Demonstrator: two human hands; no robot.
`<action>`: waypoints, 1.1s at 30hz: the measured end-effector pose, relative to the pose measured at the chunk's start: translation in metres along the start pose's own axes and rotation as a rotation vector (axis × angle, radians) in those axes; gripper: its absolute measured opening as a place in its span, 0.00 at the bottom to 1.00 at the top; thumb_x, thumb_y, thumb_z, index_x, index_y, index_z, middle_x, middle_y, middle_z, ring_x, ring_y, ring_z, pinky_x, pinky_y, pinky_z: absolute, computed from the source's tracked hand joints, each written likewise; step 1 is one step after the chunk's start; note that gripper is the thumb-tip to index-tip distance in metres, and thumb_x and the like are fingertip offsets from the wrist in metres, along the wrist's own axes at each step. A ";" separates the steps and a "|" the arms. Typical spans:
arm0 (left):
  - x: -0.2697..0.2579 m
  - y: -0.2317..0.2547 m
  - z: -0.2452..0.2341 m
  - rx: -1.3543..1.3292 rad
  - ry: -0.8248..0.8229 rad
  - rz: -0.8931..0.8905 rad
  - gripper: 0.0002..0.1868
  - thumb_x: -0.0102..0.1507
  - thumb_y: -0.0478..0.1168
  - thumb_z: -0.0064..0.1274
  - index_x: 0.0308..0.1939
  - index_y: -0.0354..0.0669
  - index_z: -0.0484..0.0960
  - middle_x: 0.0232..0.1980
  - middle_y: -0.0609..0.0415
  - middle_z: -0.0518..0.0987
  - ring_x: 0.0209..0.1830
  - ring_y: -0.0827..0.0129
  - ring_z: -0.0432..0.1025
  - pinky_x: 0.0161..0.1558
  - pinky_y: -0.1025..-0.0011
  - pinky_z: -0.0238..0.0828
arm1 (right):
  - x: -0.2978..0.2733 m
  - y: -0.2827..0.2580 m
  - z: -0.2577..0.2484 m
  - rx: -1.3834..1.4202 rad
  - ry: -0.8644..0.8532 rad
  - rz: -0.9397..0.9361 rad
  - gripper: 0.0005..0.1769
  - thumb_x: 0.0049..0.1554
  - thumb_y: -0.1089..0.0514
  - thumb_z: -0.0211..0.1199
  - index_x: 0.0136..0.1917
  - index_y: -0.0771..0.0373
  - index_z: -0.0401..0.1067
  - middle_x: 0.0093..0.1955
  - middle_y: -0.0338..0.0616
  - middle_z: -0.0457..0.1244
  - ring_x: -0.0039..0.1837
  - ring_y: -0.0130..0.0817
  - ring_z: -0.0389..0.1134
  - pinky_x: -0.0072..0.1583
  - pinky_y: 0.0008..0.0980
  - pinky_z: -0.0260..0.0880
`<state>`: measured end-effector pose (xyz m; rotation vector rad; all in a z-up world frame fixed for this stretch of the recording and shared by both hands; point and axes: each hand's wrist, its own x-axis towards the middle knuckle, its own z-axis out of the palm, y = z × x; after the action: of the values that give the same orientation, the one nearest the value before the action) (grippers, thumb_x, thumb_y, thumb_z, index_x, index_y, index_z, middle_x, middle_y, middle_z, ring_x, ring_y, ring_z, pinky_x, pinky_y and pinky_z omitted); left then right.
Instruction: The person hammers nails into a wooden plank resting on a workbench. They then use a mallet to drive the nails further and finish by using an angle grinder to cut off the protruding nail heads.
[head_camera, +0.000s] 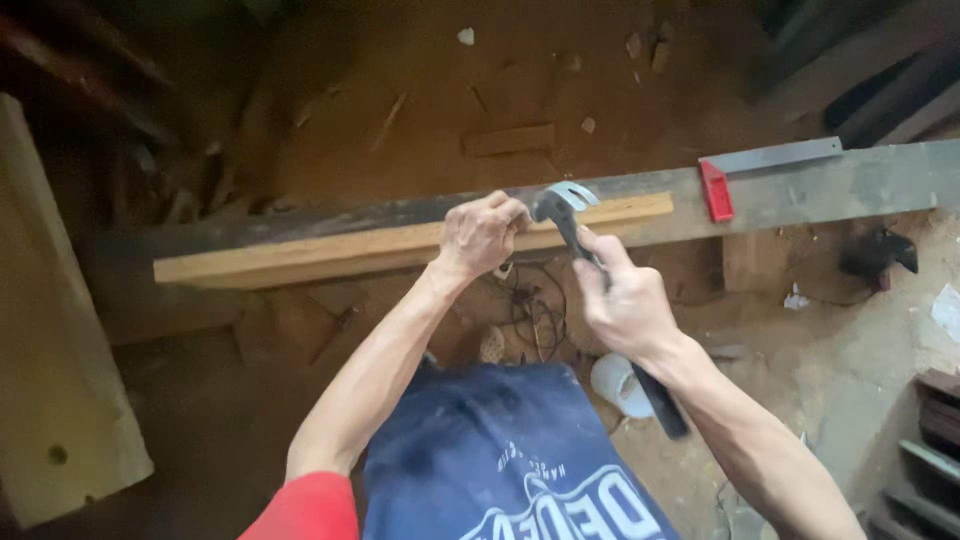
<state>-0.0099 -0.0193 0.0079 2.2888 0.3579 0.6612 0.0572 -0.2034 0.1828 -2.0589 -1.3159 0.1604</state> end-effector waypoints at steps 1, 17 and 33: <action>0.006 0.001 -0.001 0.014 0.008 0.005 0.06 0.60 0.35 0.55 0.36 0.53 0.85 0.38 0.58 0.83 0.37 0.61 0.80 0.39 0.63 0.78 | 0.007 0.001 -0.008 -0.013 0.020 0.022 0.19 0.66 0.60 0.59 0.69 0.61 0.64 0.40 0.50 0.68 0.40 0.28 0.71 0.39 0.30 0.71; 0.003 0.005 0.001 0.048 0.035 0.021 0.04 0.61 0.36 0.58 0.37 0.50 0.86 0.40 0.59 0.84 0.36 0.61 0.80 0.36 0.65 0.78 | -0.006 0.009 -0.054 0.153 0.228 0.093 0.16 0.68 0.58 0.56 0.67 0.65 0.62 0.33 0.39 0.65 0.32 0.21 0.65 0.34 0.26 0.67; 0.003 0.002 0.000 0.029 0.037 -0.011 0.04 0.62 0.37 0.57 0.38 0.50 0.86 0.41 0.58 0.85 0.37 0.59 0.81 0.38 0.63 0.79 | -0.007 -0.006 -0.038 0.375 0.306 0.072 0.18 0.67 0.55 0.55 0.70 0.54 0.62 0.35 0.35 0.67 0.31 0.15 0.65 0.35 0.17 0.64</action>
<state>-0.0071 -0.0194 0.0110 2.3031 0.3999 0.6976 0.0658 -0.2261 0.2136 -1.7317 -0.9451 0.1089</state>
